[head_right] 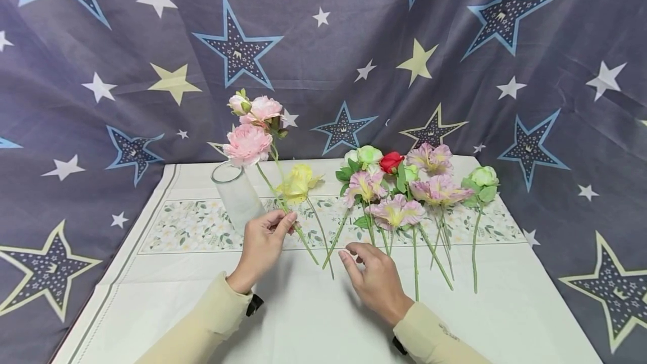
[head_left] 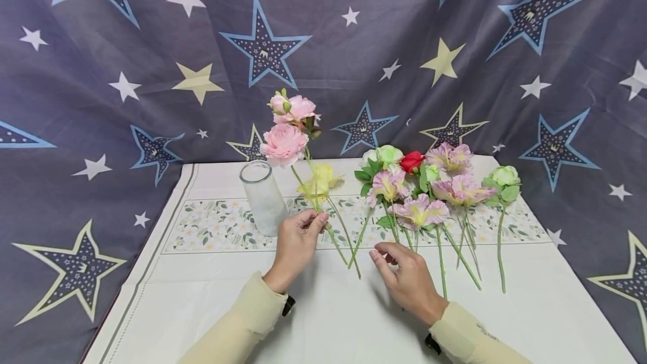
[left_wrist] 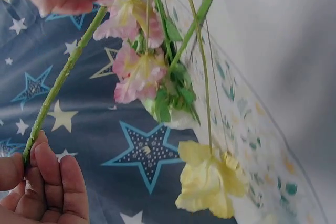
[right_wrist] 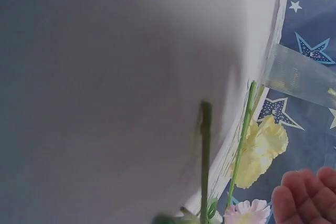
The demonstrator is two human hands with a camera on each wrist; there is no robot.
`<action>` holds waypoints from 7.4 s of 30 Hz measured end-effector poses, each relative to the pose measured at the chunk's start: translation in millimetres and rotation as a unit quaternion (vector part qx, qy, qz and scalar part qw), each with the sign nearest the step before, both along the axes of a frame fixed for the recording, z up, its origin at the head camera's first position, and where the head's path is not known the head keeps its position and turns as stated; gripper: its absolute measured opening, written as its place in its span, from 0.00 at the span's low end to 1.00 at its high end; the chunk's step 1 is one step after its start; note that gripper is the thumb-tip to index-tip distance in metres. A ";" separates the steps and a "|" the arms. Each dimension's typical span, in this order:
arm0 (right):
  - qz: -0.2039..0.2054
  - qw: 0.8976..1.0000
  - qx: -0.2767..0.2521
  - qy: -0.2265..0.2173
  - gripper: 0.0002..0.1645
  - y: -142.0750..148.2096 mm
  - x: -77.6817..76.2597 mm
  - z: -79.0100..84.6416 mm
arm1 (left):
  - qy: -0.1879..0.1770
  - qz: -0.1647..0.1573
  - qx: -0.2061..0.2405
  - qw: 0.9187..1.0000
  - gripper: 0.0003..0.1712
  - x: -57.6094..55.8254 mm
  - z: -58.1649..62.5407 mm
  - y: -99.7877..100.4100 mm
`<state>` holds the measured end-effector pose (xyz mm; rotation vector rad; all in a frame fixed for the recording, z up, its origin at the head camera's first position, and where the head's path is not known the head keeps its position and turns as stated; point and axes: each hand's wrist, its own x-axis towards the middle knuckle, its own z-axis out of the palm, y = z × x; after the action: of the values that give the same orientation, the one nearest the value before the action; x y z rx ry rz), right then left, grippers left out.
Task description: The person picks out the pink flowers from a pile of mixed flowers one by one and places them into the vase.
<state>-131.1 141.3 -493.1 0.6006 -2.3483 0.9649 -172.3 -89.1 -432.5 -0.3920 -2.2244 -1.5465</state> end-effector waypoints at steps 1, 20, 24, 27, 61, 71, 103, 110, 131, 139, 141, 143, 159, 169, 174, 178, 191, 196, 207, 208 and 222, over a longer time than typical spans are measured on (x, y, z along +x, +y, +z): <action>0.000 1.000 0.001 0.001 0.09 0.4 -0.1 -0.1 | 0.003 0.002 -0.002 1.000 0.10 -0.5 1.7 -1.9; 0.002 1.000 -0.003 -0.016 0.16 2.5 2.8 1.2 | 0.062 0.073 -0.065 0.993 0.10 -12.9 45.4 -43.6; 0.002 1.000 -0.005 -0.017 0.17 1.5 2.8 2.6 | 0.073 0.089 -0.076 0.990 0.11 -14.5 51.9 -50.5; 0.003 1.000 -0.004 -0.019 0.18 1.7 2.9 3.2 | 0.082 0.091 -0.073 0.990 0.10 -16.5 57.2 -55.4; 0.007 1.000 0.003 -0.008 0.18 3.2 2.6 2.6 | 0.175 0.176 -0.117 0.962 0.12 -45.1 112.5 -105.5; 0.005 1.000 0.009 -0.014 0.19 4.6 3.1 4.1 | 0.182 0.183 -0.114 0.959 0.16 -52.4 132.9 -110.1; 0.002 1.000 0.020 -0.010 0.18 5.1 2.7 -0.3 | 0.098 0.215 -0.176 0.956 0.16 -74.1 76.2 -123.7; 0.005 1.000 0.021 -0.002 0.18 4.5 2.1 -0.6 | 0.093 0.222 -0.176 0.954 0.13 -73.6 64.7 -122.1; 0.005 1.000 0.019 -0.006 0.18 4.9 1.8 0.2 | 0.019 0.233 -0.179 0.956 0.48 -63.1 49.5 -116.6; 0.003 1.000 0.021 -0.002 0.18 5.1 0.1 0.4 | 0.002 0.232 -0.153 0.961 0.50 -52.7 37.0 -118.3; 0.001 1.000 0.021 -0.002 0.18 5.2 -0.4 0.4 | 0.001 0.232 -0.151 0.961 0.50 -50.7 33.7 -119.2; 0.002 1.000 0.021 -0.003 0.18 5.4 -0.6 0.6 | -0.001 0.232 -0.149 0.961 0.50 -48.4 30.6 -120.2; -0.022 0.999 0.035 -0.005 0.20 10.9 -4.8 4.8 | -0.004 0.214 -0.157 0.964 0.46 -24.5 12.5 -125.5; -0.031 0.999 0.038 -0.005 0.22 13.5 -7.4 8.8 | 0.025 0.198 -0.185 0.962 0.41 -14.5 1.0 -113.1; -0.037 0.999 0.036 0.002 0.21 15.3 -8.1 8.0 | 0.045 0.188 -0.193 0.962 0.40 -10.7 -7.1 -107.4; -0.042 0.998 0.035 0.007 0.20 17.1 -9.2 6.6 | 0.057 0.175 -0.197 0.963 0.38 -7.9 -12.8 -103.4; -0.043 0.998 0.034 0.012 0.19 21.1 -11.4 3.6 | 0.010 0.137 -0.217 0.966 0.38 2.8 -29.7 -86.5; -0.048 0.998 0.037 0.007 0.19 22.7 -11.9 2.7 | -0.027 0.109 -0.235 0.966 0.39 7.5 -34.1 -79.0; -0.065 0.996 0.056 -0.015 0.20 25.5 -13.7 5.4 | -0.063 0.065 -0.270 0.959 0.39 11.1 -45.2 -67.8; -0.067 0.996 0.058 -0.015 0.20 26.1 -14.2 5.6 | -0.063 0.062 -0.272 0.958 0.39 11.2 -45.7 -67.0; -0.121 0.985 0.115 -0.053 0.13 35.9 -21.4 2.8 | -0.121 0.023 -0.269 0.955 0.38 15.2 -51.1 -54.5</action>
<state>-152.5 177.2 -490.3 0.3431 -2.5763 0.6363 -157.2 -143.5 -483.7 -0.3089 -2.8169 -0.9833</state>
